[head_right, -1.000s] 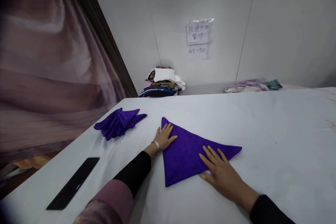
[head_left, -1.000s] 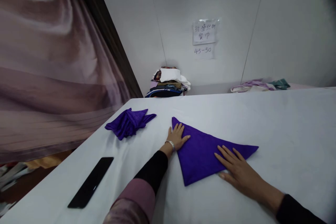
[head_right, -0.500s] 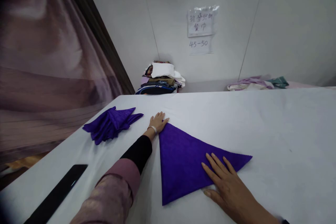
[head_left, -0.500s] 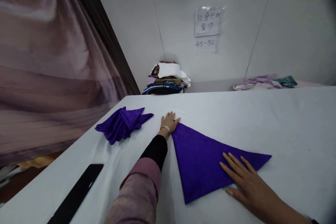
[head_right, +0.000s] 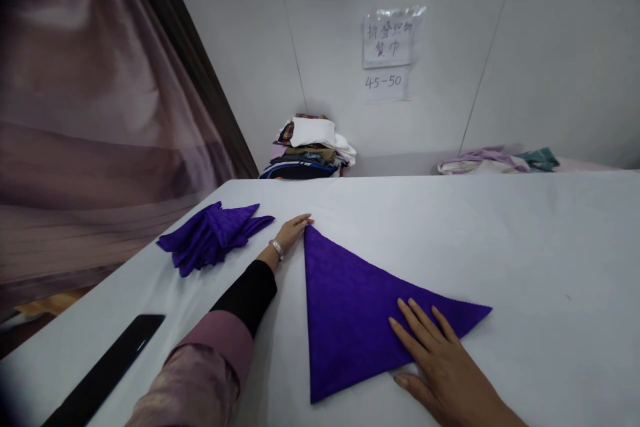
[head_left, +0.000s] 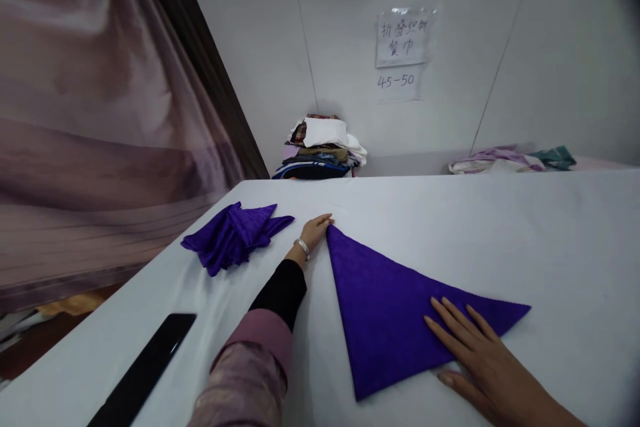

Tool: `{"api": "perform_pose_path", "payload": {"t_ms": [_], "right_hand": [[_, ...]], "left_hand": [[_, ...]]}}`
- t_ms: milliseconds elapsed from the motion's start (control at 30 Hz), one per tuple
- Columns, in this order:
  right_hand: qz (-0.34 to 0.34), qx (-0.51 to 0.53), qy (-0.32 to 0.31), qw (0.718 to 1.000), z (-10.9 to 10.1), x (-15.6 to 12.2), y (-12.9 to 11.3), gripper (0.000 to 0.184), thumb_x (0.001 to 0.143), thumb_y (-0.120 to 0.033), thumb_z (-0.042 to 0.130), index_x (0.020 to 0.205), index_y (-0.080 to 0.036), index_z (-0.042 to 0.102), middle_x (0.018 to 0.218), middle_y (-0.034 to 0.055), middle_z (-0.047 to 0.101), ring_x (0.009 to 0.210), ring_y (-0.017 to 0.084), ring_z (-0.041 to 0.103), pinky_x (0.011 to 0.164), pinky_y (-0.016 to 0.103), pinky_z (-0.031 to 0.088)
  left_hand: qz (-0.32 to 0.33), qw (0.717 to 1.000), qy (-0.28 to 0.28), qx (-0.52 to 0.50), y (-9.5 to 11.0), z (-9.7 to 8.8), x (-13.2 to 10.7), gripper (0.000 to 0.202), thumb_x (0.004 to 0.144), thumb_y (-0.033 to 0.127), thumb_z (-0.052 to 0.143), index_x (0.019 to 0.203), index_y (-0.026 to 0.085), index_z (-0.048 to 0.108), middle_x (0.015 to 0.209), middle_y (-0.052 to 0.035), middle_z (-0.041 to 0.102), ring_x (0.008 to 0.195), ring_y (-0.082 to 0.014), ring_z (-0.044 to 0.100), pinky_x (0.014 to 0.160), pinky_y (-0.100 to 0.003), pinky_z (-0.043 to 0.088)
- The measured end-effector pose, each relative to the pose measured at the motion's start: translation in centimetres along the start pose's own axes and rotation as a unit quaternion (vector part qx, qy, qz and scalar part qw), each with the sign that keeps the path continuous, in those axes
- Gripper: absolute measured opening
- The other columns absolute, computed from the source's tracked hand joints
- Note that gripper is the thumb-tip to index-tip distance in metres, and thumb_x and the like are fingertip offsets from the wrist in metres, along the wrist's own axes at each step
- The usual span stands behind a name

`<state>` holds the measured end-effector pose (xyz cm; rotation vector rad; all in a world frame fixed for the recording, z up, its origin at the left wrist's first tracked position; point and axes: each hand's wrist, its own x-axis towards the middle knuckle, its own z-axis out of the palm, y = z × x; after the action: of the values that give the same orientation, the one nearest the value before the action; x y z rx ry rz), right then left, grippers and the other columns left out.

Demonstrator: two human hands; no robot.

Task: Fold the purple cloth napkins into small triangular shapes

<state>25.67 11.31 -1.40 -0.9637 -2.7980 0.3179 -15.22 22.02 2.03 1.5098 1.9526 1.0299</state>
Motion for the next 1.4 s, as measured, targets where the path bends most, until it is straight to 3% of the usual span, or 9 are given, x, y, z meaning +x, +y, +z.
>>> {"api": "perform_pose_path", "payload": {"t_ms": [167,367,667,833,1067,1233,1400], "right_hand": [[0.001,0.000,0.012,1.000,0.2,-0.1,0.1,0.067,0.084,-0.054,0.045,0.142,-0.039,0.014,0.149,-0.0021,0.015,0.134,0.032,0.021,0.106,0.058,0.022],[-0.014,-0.033,0.022,0.999,0.1,-0.2,0.1,0.067,0.085,-0.053,0.045,0.143,-0.035,0.014,0.149,0.0012,0.016,0.133,0.032,0.023,0.104,0.058,0.025],[-0.024,-0.052,0.027,0.998,0.0,-0.1,0.1,0.067,0.085,-0.053,0.044,0.143,-0.035,0.014,0.149,0.0021,0.018,0.132,0.033,0.026,0.102,0.058,0.029],[-0.025,-0.052,0.032,0.998,0.0,-0.1,0.1,0.068,0.085,-0.053,0.045,0.143,-0.035,0.015,0.149,0.0022,0.019,0.132,0.032,0.026,0.103,0.056,0.028],[-0.020,-0.055,0.017,0.998,-0.4,0.0,-0.1,0.067,0.086,-0.054,0.043,0.143,-0.034,0.014,0.149,0.0028,0.018,0.133,0.031,0.024,0.104,0.056,0.025],[-0.018,-0.050,0.004,0.999,-0.9,0.1,-0.3,0.066,0.087,-0.054,0.040,0.143,-0.033,0.014,0.149,0.0034,0.016,0.135,0.029,0.019,0.105,0.055,0.022],[-0.012,-0.036,-0.006,0.999,-1.4,0.2,-0.5,0.063,0.088,-0.055,0.038,0.143,-0.032,0.016,0.150,0.0040,0.016,0.136,0.028,0.017,0.107,0.055,0.018]], "left_hand": [[0.005,1.000,-0.016,-0.025,-0.5,-0.3,0.4,0.033,0.084,0.025,0.046,0.112,0.021,0.061,0.098,-0.0014,0.070,0.098,-0.0166,0.060,0.099,-0.035,0.037],[0.008,0.998,-0.016,-0.056,-1.1,-0.3,0.7,0.032,0.080,0.025,0.048,0.108,0.017,0.063,0.102,-0.0037,0.067,0.092,-0.0173,0.060,0.087,-0.032,0.045],[0.016,0.999,-0.008,-0.051,-1.6,0.3,1.0,0.023,0.074,0.028,0.056,0.090,0.018,0.069,0.077,-0.0005,0.068,0.074,-0.0150,0.061,0.072,-0.027,0.048],[0.013,0.999,0.029,-0.015,-2.3,0.9,1.5,0.015,0.071,0.023,0.058,0.079,0.019,0.071,0.072,-0.0001,0.069,0.073,-0.0158,0.062,0.072,-0.027,0.048],[0.023,0.998,0.053,0.029,-2.6,0.9,1.3,0.017,0.073,0.023,0.058,0.085,0.021,0.070,0.075,0.0001,0.070,0.078,-0.0170,0.063,0.078,-0.029,0.049],[0.033,0.997,0.062,0.034,-2.1,0.3,-0.1,0.027,0.080,0.031,0.054,0.100,0.019,0.066,0.099,-0.0037,0.069,0.094,-0.0174,0.062,0.087,-0.029,0.047],[0.069,0.994,0.060,0.053,-1.9,-1.1,-5.2,0.032,0.080,0.026,0.050,0.109,0.019,0.061,0.114,-0.0063,0.063,0.108,-0.0197,0.056,0.097,-0.037,0.041]]}}
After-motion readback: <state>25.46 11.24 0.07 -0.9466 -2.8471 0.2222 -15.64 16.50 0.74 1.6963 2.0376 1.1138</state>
